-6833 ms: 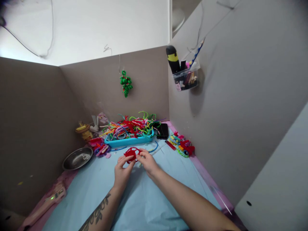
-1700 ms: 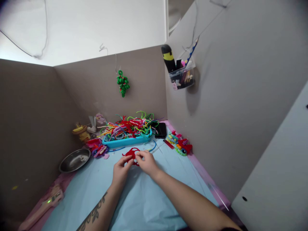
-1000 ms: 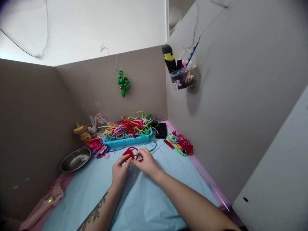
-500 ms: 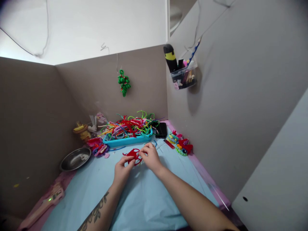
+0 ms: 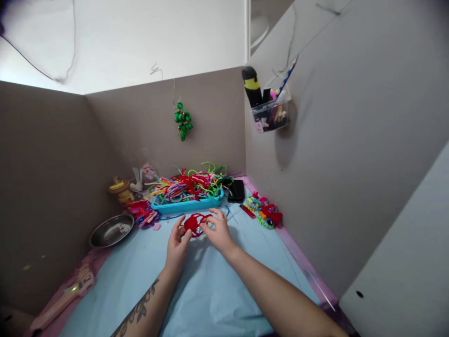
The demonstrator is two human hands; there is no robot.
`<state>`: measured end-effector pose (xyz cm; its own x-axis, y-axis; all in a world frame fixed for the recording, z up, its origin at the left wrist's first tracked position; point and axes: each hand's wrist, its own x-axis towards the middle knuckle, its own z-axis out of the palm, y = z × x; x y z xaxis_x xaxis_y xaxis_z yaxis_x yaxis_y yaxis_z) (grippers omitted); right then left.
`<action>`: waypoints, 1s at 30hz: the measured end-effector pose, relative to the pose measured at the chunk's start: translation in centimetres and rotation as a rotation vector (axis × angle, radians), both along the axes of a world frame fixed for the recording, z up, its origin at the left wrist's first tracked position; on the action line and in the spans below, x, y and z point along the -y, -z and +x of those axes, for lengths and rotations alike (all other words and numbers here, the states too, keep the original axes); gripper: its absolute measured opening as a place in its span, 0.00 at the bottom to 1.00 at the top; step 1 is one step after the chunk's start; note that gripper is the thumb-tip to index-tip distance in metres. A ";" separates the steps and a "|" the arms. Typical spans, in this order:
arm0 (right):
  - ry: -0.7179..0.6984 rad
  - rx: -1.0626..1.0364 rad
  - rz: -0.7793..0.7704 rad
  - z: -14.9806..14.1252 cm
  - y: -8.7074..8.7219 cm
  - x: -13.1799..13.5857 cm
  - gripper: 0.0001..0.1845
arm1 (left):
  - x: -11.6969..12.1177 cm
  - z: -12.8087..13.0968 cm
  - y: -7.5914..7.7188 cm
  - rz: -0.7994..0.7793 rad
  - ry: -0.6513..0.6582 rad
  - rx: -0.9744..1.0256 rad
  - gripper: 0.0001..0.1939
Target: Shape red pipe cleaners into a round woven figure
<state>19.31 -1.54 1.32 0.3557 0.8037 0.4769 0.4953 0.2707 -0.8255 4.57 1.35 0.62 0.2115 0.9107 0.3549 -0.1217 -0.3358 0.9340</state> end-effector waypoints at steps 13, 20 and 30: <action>-0.268 -0.305 -0.134 0.0 0.6 -0.3 0.09 | 0.5 0.0 -0.2 0.124 0.004 -0.114 0.23; -0.253 -0.272 -0.086 0.1 0.4 -0.5 0.08 | 0.4 0.0 0.2 0.214 -0.010 -0.195 0.24; -0.204 -0.359 -0.028 0.0 1.1 -0.8 0.09 | 0.0 -0.5 -0.4 0.340 -0.285 -0.279 0.13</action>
<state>19.30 -0.76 0.24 0.3275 0.8858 0.3286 0.1127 0.3087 -0.9445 4.07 1.31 1.05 0.1009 0.7887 0.6065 0.2564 -0.6096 0.7501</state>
